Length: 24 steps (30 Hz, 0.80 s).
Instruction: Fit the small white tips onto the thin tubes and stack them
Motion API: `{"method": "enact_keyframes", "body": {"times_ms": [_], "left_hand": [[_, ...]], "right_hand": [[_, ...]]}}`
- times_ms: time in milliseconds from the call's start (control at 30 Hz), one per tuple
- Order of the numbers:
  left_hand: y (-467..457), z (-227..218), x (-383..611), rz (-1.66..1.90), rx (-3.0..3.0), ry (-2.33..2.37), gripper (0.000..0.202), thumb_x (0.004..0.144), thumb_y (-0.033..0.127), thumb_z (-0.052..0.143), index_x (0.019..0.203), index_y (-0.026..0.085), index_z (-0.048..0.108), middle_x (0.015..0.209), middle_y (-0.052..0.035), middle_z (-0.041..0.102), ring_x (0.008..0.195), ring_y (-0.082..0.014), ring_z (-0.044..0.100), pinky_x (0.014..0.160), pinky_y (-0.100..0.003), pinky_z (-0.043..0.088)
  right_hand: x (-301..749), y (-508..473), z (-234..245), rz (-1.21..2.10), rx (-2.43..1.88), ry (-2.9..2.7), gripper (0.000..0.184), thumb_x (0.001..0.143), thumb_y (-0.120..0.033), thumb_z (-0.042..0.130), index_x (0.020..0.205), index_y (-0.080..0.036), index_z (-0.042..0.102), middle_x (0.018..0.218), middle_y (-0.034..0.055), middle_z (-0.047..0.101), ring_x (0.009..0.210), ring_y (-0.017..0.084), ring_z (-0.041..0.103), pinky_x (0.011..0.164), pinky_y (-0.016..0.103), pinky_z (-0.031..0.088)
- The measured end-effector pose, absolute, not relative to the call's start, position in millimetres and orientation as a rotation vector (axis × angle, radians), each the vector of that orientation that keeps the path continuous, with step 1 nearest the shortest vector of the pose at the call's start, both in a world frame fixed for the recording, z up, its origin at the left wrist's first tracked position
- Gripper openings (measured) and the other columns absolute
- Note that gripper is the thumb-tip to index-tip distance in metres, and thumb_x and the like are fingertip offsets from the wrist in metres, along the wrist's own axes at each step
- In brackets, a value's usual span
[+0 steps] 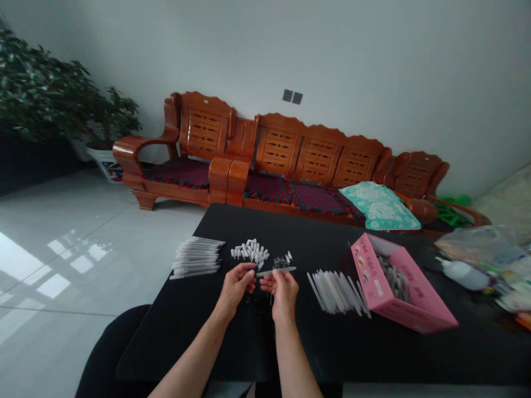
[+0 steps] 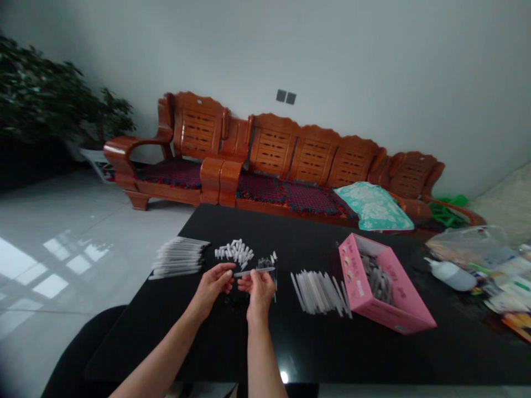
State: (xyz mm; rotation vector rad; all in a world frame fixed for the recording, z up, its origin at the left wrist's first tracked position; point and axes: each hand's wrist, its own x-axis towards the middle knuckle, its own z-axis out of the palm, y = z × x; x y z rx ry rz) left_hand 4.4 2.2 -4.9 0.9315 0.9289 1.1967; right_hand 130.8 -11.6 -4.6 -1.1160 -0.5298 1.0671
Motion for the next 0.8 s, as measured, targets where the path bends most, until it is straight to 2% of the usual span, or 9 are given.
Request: {"method": "enact_keyframes", "body": {"times_ms": [100,233,400,500,633,800], "left_hand": [[2.4,-5.3,4.2,1.220,0.952,0.886,0.040,0.068,0.031,0.073,0.102,0.012,0.065,0.067,-0.0003,0.062,0.056,-0.0105,0.057,0.053,-0.021,0.046],[3.0,-4.9,4.0,1.271,0.922,0.881,0.045,0.062,0.024,0.078,0.103,0.014,0.065,0.084,-0.0034,0.065,0.071,-0.0125,0.062,0.066,-0.022,0.049],[2.8,-9.9,4.4,1.207,0.948,0.933,0.040,0.076,0.038,0.066,0.106,0.011,0.063,0.069,-0.0015,0.061,0.056,-0.0113,0.057,0.051,-0.022,0.045],[2.6,-9.9,3.9,1.218,0.982,0.887,0.039,0.071,0.031,0.071,0.104,0.012,0.064,0.067,0.0000,0.061,0.056,-0.0103,0.056,0.053,-0.021,0.045],[2.2,-6.8,3.2,1.257,0.940,0.861,0.041,0.066,0.028,0.076,0.103,0.013,0.065,0.077,-0.0018,0.064,0.064,-0.0108,0.060,0.061,-0.022,0.049],[-0.1,-9.1,5.7,1.193,0.933,0.910,0.042,0.069,0.036,0.073,0.102,0.011,0.065,0.066,-0.0009,0.062,0.055,-0.0113,0.057,0.052,-0.023,0.047]], "right_hand": [[130.4,-12.2,-4.7,1.067,-1.125,-0.527,0.027,0.071,-0.036,0.069,0.079,-0.013,0.057,0.056,0.0031,0.068,0.047,0.020,0.067,0.040,0.025,0.052],[131.1,-12.9,-5.8,1.068,-1.133,-0.525,0.027,0.072,-0.036,0.069,0.080,-0.013,0.057,0.057,0.0031,0.068,0.047,0.020,0.067,0.041,0.026,0.053],[130.6,-13.2,-5.6,1.063,-1.132,-0.537,0.027,0.071,-0.036,0.069,0.079,-0.013,0.057,0.057,0.0036,0.068,0.047,0.020,0.067,0.042,0.026,0.053],[130.6,-13.5,-5.7,1.065,-1.132,-0.537,0.027,0.071,-0.036,0.069,0.079,-0.013,0.057,0.057,0.0041,0.068,0.047,0.020,0.066,0.041,0.026,0.052],[131.5,-13.7,-7.3,1.066,-1.134,-0.528,0.027,0.072,-0.036,0.069,0.080,-0.013,0.057,0.057,0.0040,0.068,0.047,0.020,0.066,0.041,0.026,0.052],[129.9,-13.7,-7.3,1.070,-1.137,-0.536,0.025,0.071,-0.035,0.069,0.079,-0.013,0.058,0.056,0.0031,0.068,0.046,0.020,0.066,0.040,0.026,0.052]]}}
